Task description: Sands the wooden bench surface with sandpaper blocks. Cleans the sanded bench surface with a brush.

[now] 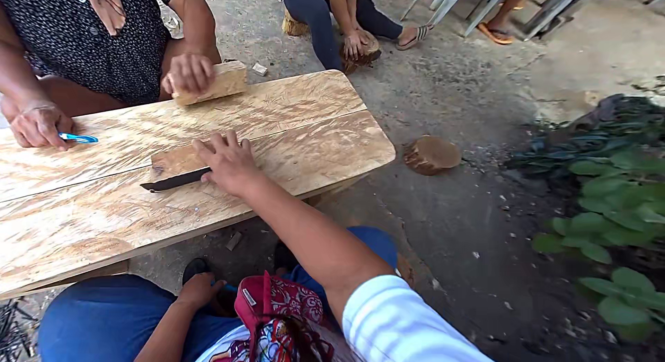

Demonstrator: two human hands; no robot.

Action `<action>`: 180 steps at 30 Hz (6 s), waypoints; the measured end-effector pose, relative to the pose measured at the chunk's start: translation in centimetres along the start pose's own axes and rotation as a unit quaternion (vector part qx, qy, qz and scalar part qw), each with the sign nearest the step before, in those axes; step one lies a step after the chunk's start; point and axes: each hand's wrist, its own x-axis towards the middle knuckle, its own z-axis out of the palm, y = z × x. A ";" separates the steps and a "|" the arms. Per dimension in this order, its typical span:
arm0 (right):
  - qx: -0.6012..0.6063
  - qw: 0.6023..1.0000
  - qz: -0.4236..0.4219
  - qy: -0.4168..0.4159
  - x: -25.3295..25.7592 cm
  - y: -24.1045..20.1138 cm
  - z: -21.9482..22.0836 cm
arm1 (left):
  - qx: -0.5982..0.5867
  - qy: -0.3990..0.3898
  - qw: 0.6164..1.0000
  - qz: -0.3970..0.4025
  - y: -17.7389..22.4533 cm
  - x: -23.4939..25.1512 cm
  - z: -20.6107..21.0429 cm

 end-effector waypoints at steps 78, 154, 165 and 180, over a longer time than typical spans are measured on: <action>-0.028 0.997 -0.005 0.074 -5.0 9.9 -1.9 | -0.006 -0.011 1.000 0.011 -0.2 0.1 0.1; 0.000 0.995 0.078 0.062 -5.5 16.7 -4.4 | 0.000 -0.014 1.000 -0.011 -1.1 0.3 0.9; -0.018 0.988 0.145 0.059 -5.0 18.7 -5.1 | -0.039 -0.005 0.999 -0.012 -1.7 -0.5 0.7; 0.004 0.989 0.129 0.076 -7.4 17.1 -4.5 | 0.003 -0.010 1.000 0.021 -0.4 1.0 0.2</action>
